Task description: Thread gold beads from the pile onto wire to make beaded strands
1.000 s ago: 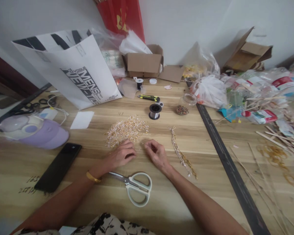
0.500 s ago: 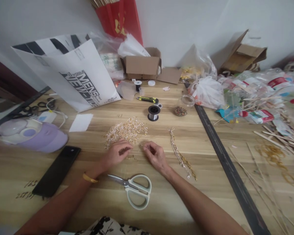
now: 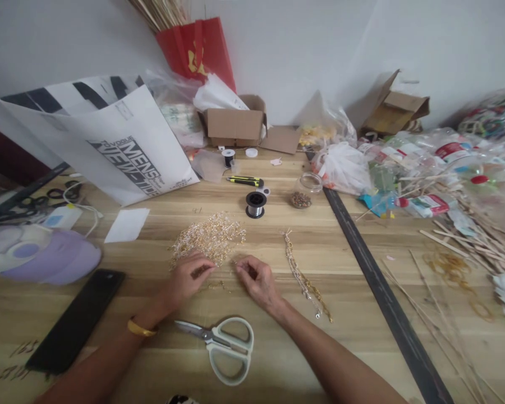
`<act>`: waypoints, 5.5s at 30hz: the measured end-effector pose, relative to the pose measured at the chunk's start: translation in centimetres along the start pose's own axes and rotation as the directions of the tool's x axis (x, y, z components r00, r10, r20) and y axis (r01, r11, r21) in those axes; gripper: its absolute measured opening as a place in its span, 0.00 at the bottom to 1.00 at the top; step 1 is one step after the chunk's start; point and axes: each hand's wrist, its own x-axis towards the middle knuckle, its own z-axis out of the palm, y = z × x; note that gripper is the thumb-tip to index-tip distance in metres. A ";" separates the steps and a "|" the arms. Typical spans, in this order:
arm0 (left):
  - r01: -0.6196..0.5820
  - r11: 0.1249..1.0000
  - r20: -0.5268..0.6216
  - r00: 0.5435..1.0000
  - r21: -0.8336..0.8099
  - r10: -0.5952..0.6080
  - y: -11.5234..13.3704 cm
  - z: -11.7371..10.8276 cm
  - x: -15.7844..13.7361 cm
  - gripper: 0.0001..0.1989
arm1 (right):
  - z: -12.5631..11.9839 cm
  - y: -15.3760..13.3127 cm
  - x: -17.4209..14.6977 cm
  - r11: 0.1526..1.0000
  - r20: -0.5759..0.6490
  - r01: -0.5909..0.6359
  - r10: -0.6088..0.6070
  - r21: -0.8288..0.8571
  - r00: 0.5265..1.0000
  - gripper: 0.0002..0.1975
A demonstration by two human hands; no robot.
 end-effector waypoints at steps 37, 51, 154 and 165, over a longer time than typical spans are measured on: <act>-0.092 0.975 0.148 0.987 0.201 0.062 -0.2 0.3 5.1 0.06 | -0.3 -0.1 -0.1 0.999 0.037 0.046 -0.045 -0.022 0.998 0.07; -0.163 0.957 0.327 0.942 0.239 0.079 -1.1 3.0 9.0 0.06 | -0.6 -0.5 -0.1 0.996 0.036 0.079 -0.078 -0.037 0.996 0.07; -0.203 0.956 0.440 0.893 0.212 0.093 -1.5 1.6 9.7 0.07 | -0.5 -0.5 -0.1 0.996 0.065 0.065 -0.062 -0.052 0.996 0.06; 0.040 0.998 0.182 0.982 0.054 -0.049 -1.3 0.2 9.1 0.04 | -0.5 -0.2 -0.1 0.995 0.065 0.077 -0.073 -0.064 0.995 0.06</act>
